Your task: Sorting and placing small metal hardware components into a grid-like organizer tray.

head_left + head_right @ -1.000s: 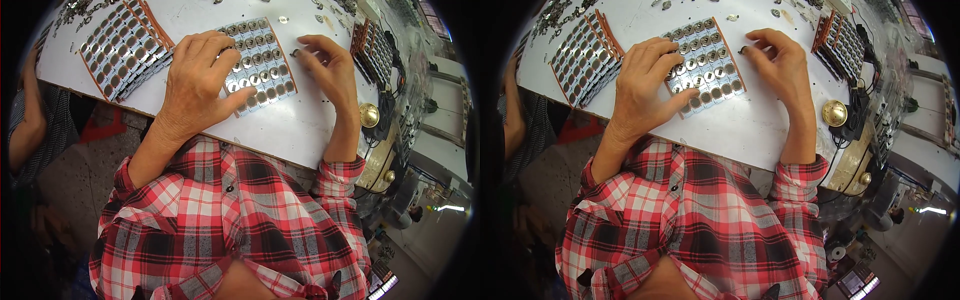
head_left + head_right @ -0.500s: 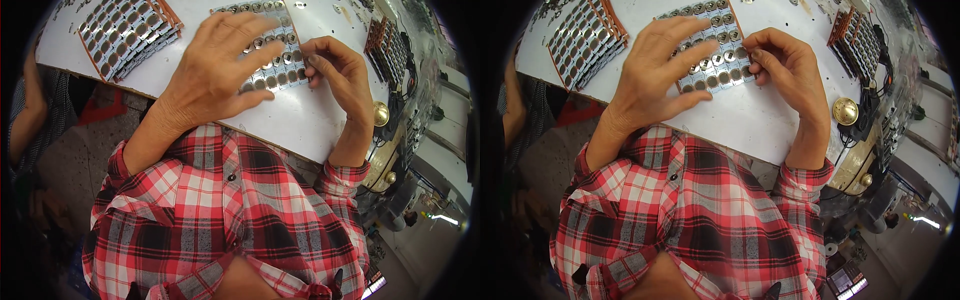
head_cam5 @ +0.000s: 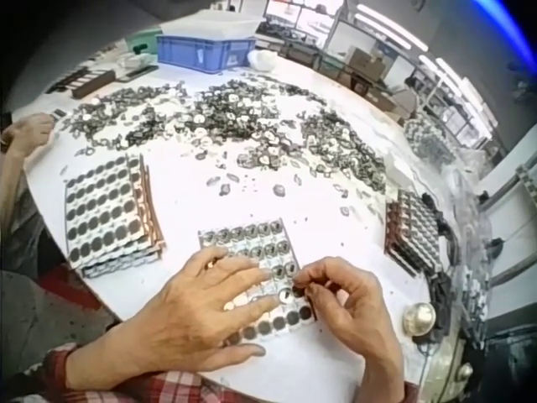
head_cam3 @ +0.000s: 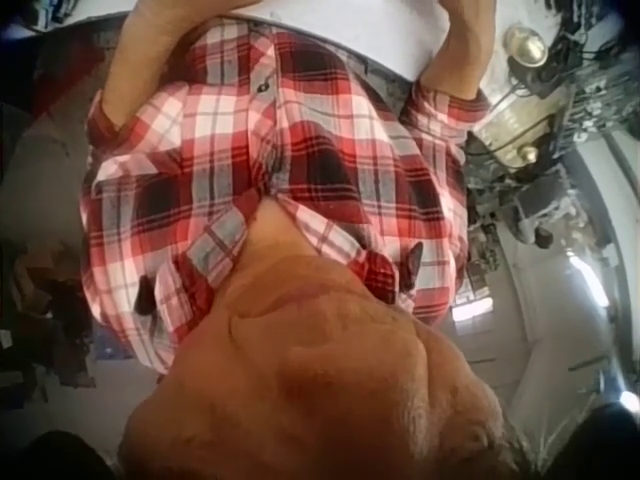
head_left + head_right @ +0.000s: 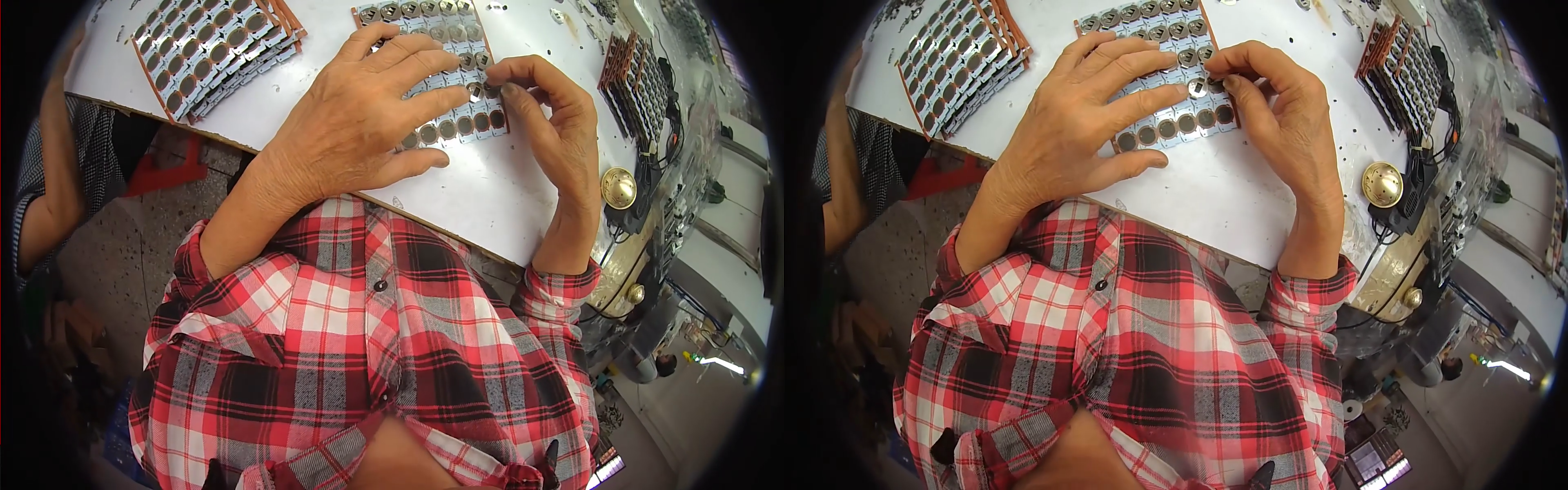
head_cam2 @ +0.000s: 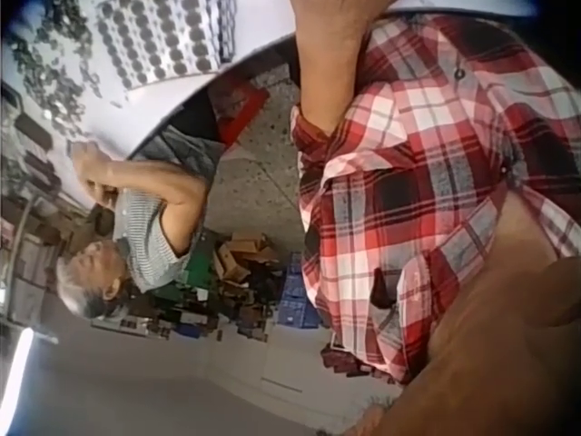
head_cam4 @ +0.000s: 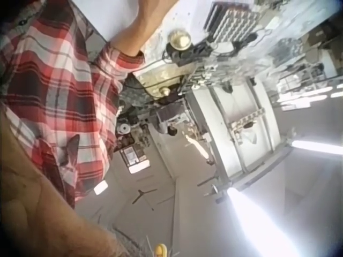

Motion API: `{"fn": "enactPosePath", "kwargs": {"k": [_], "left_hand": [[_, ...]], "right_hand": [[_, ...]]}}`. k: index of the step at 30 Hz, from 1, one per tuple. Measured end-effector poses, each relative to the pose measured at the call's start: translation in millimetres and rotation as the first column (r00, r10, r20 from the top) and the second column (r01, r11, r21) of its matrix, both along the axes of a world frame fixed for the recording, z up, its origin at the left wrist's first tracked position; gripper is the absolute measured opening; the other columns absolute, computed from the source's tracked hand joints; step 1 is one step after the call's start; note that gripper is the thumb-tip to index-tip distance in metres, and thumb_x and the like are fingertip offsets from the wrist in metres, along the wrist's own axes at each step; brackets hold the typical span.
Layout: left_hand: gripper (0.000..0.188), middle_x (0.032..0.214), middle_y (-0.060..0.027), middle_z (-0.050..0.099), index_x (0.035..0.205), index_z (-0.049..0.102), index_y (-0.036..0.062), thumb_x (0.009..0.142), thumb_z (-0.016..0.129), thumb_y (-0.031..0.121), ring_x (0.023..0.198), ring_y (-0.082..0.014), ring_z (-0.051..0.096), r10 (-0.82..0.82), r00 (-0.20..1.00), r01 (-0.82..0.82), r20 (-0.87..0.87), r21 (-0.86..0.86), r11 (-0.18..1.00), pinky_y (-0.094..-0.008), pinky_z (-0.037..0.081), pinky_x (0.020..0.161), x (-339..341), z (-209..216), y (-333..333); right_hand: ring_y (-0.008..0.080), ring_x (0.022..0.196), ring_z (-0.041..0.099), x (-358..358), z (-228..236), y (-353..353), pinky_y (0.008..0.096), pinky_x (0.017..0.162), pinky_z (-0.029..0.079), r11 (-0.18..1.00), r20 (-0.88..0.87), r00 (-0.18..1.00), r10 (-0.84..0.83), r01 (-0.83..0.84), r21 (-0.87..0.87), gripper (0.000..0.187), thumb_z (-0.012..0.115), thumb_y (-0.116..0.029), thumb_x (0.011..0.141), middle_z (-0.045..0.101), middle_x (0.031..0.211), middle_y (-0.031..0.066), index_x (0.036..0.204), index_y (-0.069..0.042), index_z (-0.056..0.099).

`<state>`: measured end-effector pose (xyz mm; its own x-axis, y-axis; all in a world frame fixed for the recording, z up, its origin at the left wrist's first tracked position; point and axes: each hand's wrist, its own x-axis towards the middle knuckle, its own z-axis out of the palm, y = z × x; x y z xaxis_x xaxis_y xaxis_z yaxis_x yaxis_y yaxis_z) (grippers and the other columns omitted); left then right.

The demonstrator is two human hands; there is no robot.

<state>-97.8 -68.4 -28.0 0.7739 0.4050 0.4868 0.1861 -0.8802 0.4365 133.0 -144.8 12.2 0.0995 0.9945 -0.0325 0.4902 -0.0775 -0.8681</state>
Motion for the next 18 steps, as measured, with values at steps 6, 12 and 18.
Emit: {"fn": "enactPosePath", "kwargs": {"k": [6, 12, 18], "left_hand": [[0.067, 0.136, -0.0093, 0.064, 0.125, 0.071, 0.0145, 0.063, 0.091, 0.03, 0.129, -0.0311, 0.057, 0.008, 1.0, -0.008, 0.004, -0.014, 1.0, -0.0517, 0.041, 0.112, -0.4, 0.1, 0.3], [0.067, 0.137, -0.009, 0.064, 0.125, 0.071, 0.0146, 0.063, 0.091, 0.029, 0.13, -0.031, 0.057, 0.012, 1.0, -0.012, 0.005, -0.023, 1.0, -0.0517, 0.041, 0.112, -0.5, -1.1, 0.1], [0.067, 0.137, -0.0088, 0.064, 0.124, 0.072, 0.0144, 0.062, 0.091, 0.029, 0.129, -0.0306, 0.057, 0.021, 1.0, -0.021, 0.011, -0.019, 1.0, -0.0505, 0.041, 0.111, -1.5, -1.1, 0.2]], "right_hand": [[0.0063, 0.079, 0.057, 4.5, 4.0, -0.2, 0.0235, 0.073, 0.047, 0.997, 0.187, 0.982, 0.032, -0.044, 0.058, 0.019, 0.065, 0.001, 0.092, 0.073, 0.095, -0.0016, 0.108, -0.003, 0.074], [0.0071, 0.085, 0.061, 0.8, -6.5, 3.2, 0.0244, 0.076, 0.049, 0.975, 0.313, 0.948, 0.051, -0.116, 0.19, 0.022, 0.07, 0.003, 0.089, 0.074, 0.096, 0.0002, 0.11, -0.002, 0.072], [0.0078, 0.084, 0.063, -7.9, -5.2, 5.3, 0.0227, 0.077, 0.052, 0.969, 0.253, 0.968, 0.009, -0.071, 0.236, 0.031, 0.071, 0.007, 0.088, 0.073, 0.095, 0.0031, 0.118, 0.0, 0.067]]}}
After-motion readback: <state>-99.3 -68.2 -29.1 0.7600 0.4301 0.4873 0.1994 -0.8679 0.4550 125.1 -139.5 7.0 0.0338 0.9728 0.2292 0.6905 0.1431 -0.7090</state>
